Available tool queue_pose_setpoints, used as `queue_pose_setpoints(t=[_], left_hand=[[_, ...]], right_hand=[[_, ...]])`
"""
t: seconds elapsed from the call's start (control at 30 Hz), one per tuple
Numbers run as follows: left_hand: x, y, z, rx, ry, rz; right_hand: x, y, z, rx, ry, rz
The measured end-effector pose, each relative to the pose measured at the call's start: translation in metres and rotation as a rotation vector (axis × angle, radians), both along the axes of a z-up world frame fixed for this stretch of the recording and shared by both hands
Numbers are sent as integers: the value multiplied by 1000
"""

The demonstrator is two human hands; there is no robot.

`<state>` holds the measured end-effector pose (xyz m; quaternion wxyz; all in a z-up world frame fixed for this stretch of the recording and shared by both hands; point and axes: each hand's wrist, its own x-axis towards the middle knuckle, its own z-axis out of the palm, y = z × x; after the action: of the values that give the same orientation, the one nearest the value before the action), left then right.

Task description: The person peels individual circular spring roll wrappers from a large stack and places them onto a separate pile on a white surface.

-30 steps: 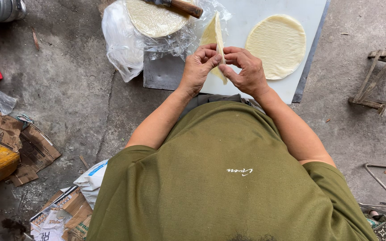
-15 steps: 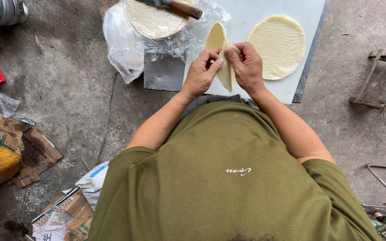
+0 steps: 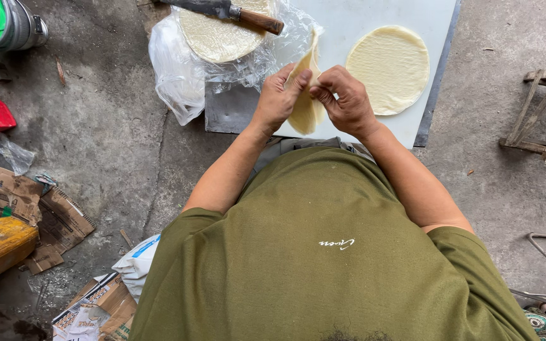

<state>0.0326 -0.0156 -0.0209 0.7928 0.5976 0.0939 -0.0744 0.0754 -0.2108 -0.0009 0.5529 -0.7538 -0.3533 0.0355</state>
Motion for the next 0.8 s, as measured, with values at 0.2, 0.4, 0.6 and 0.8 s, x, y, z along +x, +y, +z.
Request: queue_pose_setpoints(t=[0.2,0.4,0.6,0.8], left_hand=[[-2,9,3,-32,-63,93],[-9,-2,25,248,-244,-113],[-18,5,21,-14,-151,56],[-8,15,29,-140,-52,-68]], right_hand=[[8,-15,20,203,508,-147],[8,-3,40,132,254,-100],[12,-12,30,135,445,-335],[12,-13,35,23,1,-111]])
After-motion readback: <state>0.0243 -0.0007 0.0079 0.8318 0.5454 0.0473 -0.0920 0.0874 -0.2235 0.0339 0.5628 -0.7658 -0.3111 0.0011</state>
